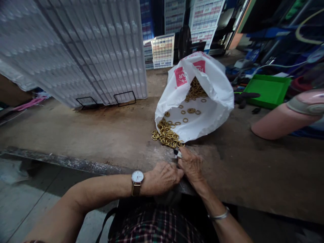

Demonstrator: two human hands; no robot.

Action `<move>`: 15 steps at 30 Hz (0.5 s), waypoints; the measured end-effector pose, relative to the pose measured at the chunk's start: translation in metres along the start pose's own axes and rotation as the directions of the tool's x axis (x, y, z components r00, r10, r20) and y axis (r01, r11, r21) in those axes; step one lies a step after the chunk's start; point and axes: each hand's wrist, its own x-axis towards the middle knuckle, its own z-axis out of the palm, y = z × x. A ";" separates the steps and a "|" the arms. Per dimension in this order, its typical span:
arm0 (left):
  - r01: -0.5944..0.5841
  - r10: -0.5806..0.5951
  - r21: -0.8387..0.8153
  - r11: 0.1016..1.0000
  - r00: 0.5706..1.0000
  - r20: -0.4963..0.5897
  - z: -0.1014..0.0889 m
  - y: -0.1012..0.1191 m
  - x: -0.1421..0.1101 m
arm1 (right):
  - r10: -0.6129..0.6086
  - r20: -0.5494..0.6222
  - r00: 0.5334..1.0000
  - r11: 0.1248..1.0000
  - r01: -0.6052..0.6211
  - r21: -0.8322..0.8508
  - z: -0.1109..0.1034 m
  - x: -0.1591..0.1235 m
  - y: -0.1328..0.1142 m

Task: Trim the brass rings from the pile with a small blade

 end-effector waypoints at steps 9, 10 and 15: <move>0.008 -0.008 0.007 1.000 1.000 0.029 0.000 0.000 -0.002 | 0.009 0.000 1.000 1.000 -0.009 -0.012 -0.001 0.001 -0.001; 0.011 -0.011 0.003 1.000 1.000 0.027 0.001 0.000 -0.002 | 0.014 0.003 1.000 1.000 -0.014 -0.011 -0.001 0.001 -0.001; 0.052 -0.051 -0.063 0.997 0.999 0.013 0.007 -0.006 -0.002 | 0.047 0.044 0.998 0.999 -0.047 -0.004 -0.003 0.003 -0.003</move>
